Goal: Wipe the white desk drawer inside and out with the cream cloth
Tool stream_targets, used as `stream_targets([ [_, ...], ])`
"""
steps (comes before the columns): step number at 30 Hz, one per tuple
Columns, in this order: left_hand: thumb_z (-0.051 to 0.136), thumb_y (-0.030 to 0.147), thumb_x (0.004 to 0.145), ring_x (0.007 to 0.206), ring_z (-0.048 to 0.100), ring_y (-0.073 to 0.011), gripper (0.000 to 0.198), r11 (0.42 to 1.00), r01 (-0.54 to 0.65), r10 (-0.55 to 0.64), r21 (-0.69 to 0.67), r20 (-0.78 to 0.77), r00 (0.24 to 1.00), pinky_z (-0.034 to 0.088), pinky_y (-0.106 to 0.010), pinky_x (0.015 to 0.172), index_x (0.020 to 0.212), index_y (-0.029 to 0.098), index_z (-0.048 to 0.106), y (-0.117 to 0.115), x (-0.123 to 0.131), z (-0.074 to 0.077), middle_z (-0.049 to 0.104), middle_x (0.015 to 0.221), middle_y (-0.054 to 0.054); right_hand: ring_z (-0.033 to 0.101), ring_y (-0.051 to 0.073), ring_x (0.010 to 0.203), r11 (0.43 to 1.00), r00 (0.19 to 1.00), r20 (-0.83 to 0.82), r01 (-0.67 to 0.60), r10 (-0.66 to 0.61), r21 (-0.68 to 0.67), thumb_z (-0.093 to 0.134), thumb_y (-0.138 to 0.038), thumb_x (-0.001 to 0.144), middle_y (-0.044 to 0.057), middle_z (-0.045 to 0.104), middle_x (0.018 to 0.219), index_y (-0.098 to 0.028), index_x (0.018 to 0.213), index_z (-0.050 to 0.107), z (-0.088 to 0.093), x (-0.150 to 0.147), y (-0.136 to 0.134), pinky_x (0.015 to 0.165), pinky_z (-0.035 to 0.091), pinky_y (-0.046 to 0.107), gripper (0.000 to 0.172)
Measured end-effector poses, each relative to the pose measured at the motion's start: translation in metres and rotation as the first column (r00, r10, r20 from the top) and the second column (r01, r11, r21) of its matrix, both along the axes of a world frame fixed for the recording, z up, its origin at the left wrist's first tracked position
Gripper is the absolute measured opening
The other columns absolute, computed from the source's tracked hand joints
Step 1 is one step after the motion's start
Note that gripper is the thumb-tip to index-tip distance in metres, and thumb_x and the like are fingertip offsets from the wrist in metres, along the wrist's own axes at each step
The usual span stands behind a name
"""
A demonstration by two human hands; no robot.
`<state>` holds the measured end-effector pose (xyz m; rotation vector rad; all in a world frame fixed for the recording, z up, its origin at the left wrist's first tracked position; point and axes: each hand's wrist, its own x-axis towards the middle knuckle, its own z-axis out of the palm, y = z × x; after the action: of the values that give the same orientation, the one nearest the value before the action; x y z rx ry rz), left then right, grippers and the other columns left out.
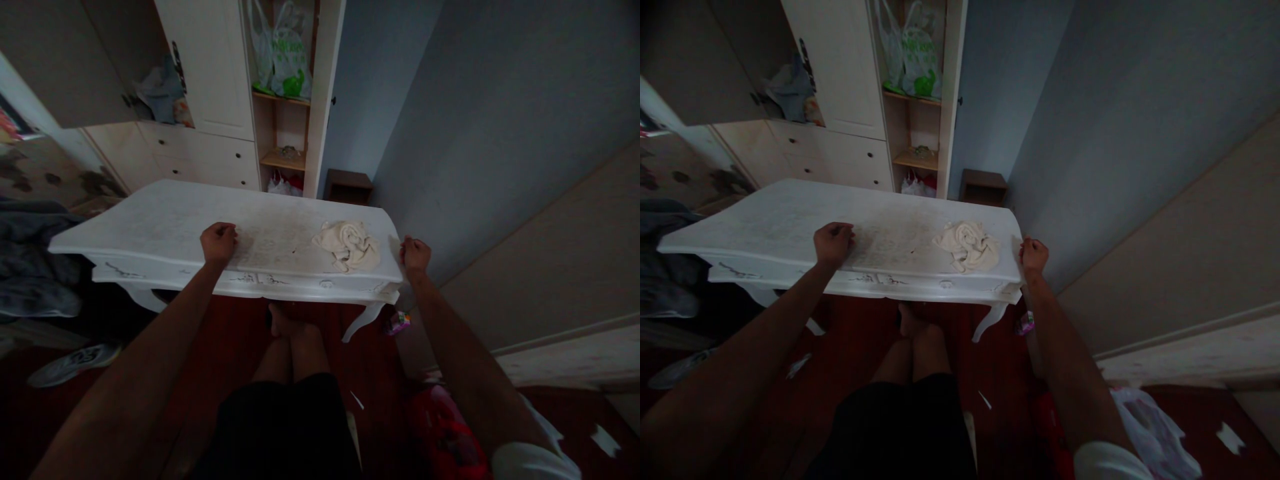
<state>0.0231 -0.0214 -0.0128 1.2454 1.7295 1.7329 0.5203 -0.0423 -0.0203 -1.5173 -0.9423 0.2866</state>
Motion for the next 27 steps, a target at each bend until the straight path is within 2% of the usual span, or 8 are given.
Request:
stream_targets([
  [10,0.052,0.023,0.068,0.045,0.048,-0.0080,0.017,0.977,-0.172,0.152,0.129,0.152,0.977,0.038,-0.020,0.044,0.076,0.016,0.066,-0.007,0.003,0.005,0.057,0.058,0.004,0.040,0.009,0.031,1.000,1.000,-0.003,-0.006,0.006,-0.004,0.054,-0.038,0.084,-0.006,0.049,0.040,-0.019,0.058,0.056,0.000,0.001,0.002,0.035,0.029,0.022,0.032],
  [13,0.053,0.025,0.068,0.045,0.048,-0.0075,0.018,0.964,-0.189,0.147,0.187,0.214,0.966,0.037,-0.019,0.044,0.077,0.016,0.066,-0.020,0.012,0.005,0.057,0.058,0.004,0.040,0.009,0.031,1.000,1.000,-0.008,-0.015,0.015,-0.004,0.055,-0.038,0.083,-0.006,0.049,0.041,-0.019,0.058,0.057,0.001,0.000,0.001,0.035,0.029,0.022,0.032],
  [16,0.056,0.028,0.068,0.046,0.049,-0.0076,0.020,0.960,-0.158,0.089,0.231,0.286,0.954,0.039,-0.020,0.046,0.079,0.016,0.067,-0.046,0.033,-0.002,0.061,0.062,0.003,0.040,0.008,0.031,1.000,1.000,-0.012,-0.024,0.024,-0.001,0.055,-0.039,0.083,-0.006,0.049,0.041,-0.019,0.058,0.057,0.001,0.000,0.001,0.035,0.029,0.022,0.032],
  [18,0.060,0.028,0.068,0.049,0.050,-0.0080,0.019,0.969,-0.106,0.030,0.225,0.317,0.948,0.041,-0.020,0.048,0.080,0.016,0.068,-0.069,0.054,-0.013,0.062,0.063,0.003,0.040,0.009,0.032,1.000,1.000,-0.013,-0.026,0.026,0.002,0.055,-0.039,0.083,-0.006,0.050,0.042,-0.019,0.058,0.057,0.001,0.000,0.001,0.035,0.029,0.022,0.032],
  [20,0.064,0.031,0.070,0.053,0.052,-0.0089,0.019,0.976,-0.007,-0.063,0.216,0.313,0.948,0.044,-0.021,0.052,0.082,0.017,0.069,-0.094,0.078,-0.027,0.062,0.063,0.003,0.040,0.009,0.032,1.000,1.000,-0.012,-0.028,0.028,0.002,0.055,-0.039,0.083,-0.006,0.050,0.042,-0.019,0.059,0.057,0.000,0.001,0.001,0.035,0.029,0.022,0.032],
  [23,0.065,0.037,0.075,0.055,0.056,-0.0113,0.022,0.962,0.256,-0.272,0.092,0.268,0.924,0.047,-0.024,0.053,0.084,0.017,0.071,-0.127,0.110,-0.043,0.066,0.066,0.001,0.039,0.008,0.031,0.999,0.999,-0.023,-0.036,0.036,0.008,0.055,-0.040,0.084,-0.006,0.049,0.041,-0.019,0.059,0.057,-0.001,0.000,0.001,0.034,0.028,0.022,0.033],
  [25,0.063,0.040,0.078,0.062,0.062,-0.0146,0.025,0.919,0.394,-0.392,0.031,0.186,0.901,0.051,-0.027,0.060,0.087,0.018,0.072,-0.138,0.124,-0.043,0.068,0.070,-0.001,0.038,0.008,0.031,0.999,0.999,-0.033,-0.038,0.038,0.013,0.055,-0.041,0.084,-0.006,0.049,0.040,-0.019,0.058,0.057,0.000,-0.001,0.000,0.034,0.027,0.022,0.034],
  [27,0.060,0.043,0.082,0.070,0.065,-0.0171,0.027,0.879,0.476,-0.476,0.007,0.072,0.877,0.053,-0.030,0.067,0.086,0.019,0.072,-0.139,0.131,-0.034,0.070,0.073,-0.003,0.038,0.008,0.031,0.999,0.998,-0.037,-0.040,0.041,0.014,0.055,-0.041,0.084,-0.006,0.049,0.041,-0.019,0.058,0.056,0.001,-0.002,0.000,0.034,0.028,0.022,0.034],
])
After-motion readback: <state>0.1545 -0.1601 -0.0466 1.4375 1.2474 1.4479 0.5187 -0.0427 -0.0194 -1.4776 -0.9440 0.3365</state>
